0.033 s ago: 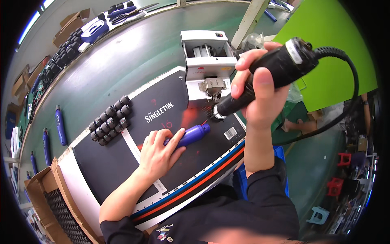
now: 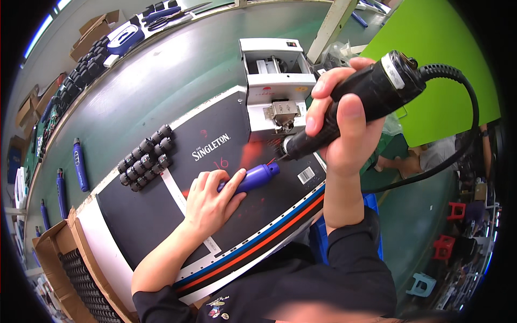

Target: The person assembles electronic components by hand, combining internal components with blue plastic casings and black caps, then securing them with an electric screwdriver.

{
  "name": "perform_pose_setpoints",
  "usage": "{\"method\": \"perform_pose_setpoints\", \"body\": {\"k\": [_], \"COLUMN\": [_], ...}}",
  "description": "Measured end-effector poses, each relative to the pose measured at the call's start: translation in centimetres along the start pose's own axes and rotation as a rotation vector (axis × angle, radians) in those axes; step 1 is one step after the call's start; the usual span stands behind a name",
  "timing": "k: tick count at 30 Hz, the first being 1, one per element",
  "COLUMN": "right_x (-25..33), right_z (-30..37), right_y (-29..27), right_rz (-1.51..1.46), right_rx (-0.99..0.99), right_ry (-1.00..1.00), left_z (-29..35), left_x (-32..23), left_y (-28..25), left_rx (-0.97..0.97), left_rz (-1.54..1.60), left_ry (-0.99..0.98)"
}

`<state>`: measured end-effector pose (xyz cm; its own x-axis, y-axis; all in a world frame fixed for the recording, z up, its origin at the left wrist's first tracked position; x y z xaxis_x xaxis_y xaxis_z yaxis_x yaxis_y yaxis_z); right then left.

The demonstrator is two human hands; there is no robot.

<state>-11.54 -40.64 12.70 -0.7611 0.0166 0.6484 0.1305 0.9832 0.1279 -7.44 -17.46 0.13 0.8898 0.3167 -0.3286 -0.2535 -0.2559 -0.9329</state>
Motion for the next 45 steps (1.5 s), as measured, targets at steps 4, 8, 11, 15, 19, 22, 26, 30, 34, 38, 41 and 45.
{"method": "perform_pose_setpoints", "body": {"k": [4, 8, 11, 15, 19, 22, 26, 30, 34, 38, 41, 45], "right_x": [-0.4, -0.8, -1.0, -1.3, -1.8, -2.3, -1.5, -1.4, -1.4, -1.6, -1.2, -0.4], "right_z": [0.8, 1.1, 1.3, 1.4, 1.6, 2.1, 3.3, 3.5, 4.3, 5.0, 4.5, 3.2], "right_y": [1.8, 2.2, 2.5, 2.7, 2.9, 2.7, 2.3, 2.3, 2.3, 2.1, 2.1, -2.1], "right_rz": [0.051, 0.073, 0.062, 0.05, 0.057, 0.056, 0.043, 0.03, 0.0, -0.085, -0.122, -0.119], "right_rx": [0.051, 0.087, 0.117, 0.109, 0.116, 0.137, 0.101, 0.081, 0.059, 0.178, 0.304, -0.04], "right_ry": [0.131, 0.142, 0.15, 0.143, 0.166, 0.191, 0.187, 0.195, 0.185, 0.108, 0.002, 0.103], "left_z": [0.0, -0.1, -0.1, -0.1, -0.2, -0.1, -0.1, -0.2, 0.0, 0.0, 0.2, 0.8], "left_x": [-0.1, -0.3, -0.3, -0.3, -0.2, 0.0, -0.1, 0.1, 0.0, 0.0, 0.1, 0.0], "left_y": [0.2, -0.1, 0.0, -0.1, -0.2, 0.0, -0.3, -0.2, -0.2, -0.3, 0.0, 0.3], "left_rx": [-0.022, -0.018, -0.017, -0.014, -0.016, -0.014, -0.013, -0.004, -0.007, -0.022, -0.037, 0.018], "left_rz": [-0.02, 0.01, 0.024, 0.024, 0.038, 0.05, 0.052, 0.074, 0.056, 0.032, 0.021, -0.005], "left_ry": [0.009, -0.002, 0.001, -0.001, 0.0, -0.005, 0.003, 0.015, 0.017, 0.023, 0.012, 0.016]}}
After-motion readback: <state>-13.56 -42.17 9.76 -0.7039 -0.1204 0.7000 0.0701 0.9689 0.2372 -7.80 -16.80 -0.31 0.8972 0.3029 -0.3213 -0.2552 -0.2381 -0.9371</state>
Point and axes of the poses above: each hand's wrist, its own z-axis away from the middle knuckle, its own y-axis out of the palm, x = y × z, the point moved 3 cm from there along -z, towards the middle knuckle, and after that the axes turned 15 degrees about x, right-handed, at the moved point
